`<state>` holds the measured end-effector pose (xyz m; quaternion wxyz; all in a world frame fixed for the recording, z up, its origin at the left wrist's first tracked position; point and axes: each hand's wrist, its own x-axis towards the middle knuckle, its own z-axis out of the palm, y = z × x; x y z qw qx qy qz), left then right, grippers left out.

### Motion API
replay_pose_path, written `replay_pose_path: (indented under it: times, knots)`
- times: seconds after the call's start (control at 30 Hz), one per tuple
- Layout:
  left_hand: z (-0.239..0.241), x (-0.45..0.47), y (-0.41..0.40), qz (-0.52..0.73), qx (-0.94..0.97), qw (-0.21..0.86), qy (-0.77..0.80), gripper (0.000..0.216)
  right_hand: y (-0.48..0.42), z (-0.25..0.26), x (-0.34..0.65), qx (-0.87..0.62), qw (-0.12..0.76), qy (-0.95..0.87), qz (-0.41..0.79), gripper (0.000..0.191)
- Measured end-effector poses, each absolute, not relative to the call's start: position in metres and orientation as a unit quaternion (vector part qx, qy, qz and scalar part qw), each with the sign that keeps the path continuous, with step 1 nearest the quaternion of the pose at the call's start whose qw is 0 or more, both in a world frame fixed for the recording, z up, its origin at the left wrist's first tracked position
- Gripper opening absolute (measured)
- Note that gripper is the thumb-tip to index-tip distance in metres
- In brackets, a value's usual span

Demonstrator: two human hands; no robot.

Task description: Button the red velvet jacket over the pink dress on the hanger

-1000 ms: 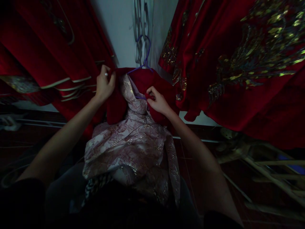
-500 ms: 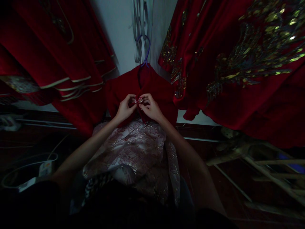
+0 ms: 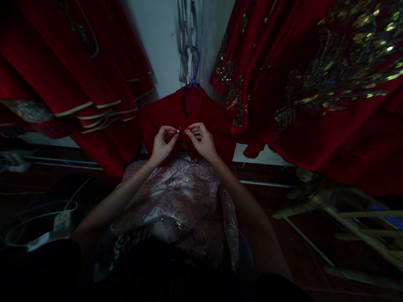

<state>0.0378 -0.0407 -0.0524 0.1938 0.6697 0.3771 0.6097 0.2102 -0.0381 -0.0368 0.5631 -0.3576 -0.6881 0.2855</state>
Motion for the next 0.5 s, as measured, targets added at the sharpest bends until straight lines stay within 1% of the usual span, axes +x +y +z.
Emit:
replay_pose_path:
  times: [0.27, 0.4, 0.5]
  knots:
    - [-0.045, 0.040, -0.036, 0.556, 0.707, 0.212, 0.382, 0.013, -0.040, -0.028, 0.210, -0.369, 0.543, -0.711, 0.252, 0.019]
    - [-0.044, 0.039, -0.034, 0.549, 0.707, 0.220, 0.388, 0.015, -0.042, -0.027, 0.209, -0.364, 0.544, -0.717, 0.239, 0.017]
    - [-0.043, 0.038, -0.036, 0.543, 0.709, 0.247, 0.378, 0.018, -0.045, -0.025, 0.209, -0.357, 0.553, -0.720, 0.220, 0.015]
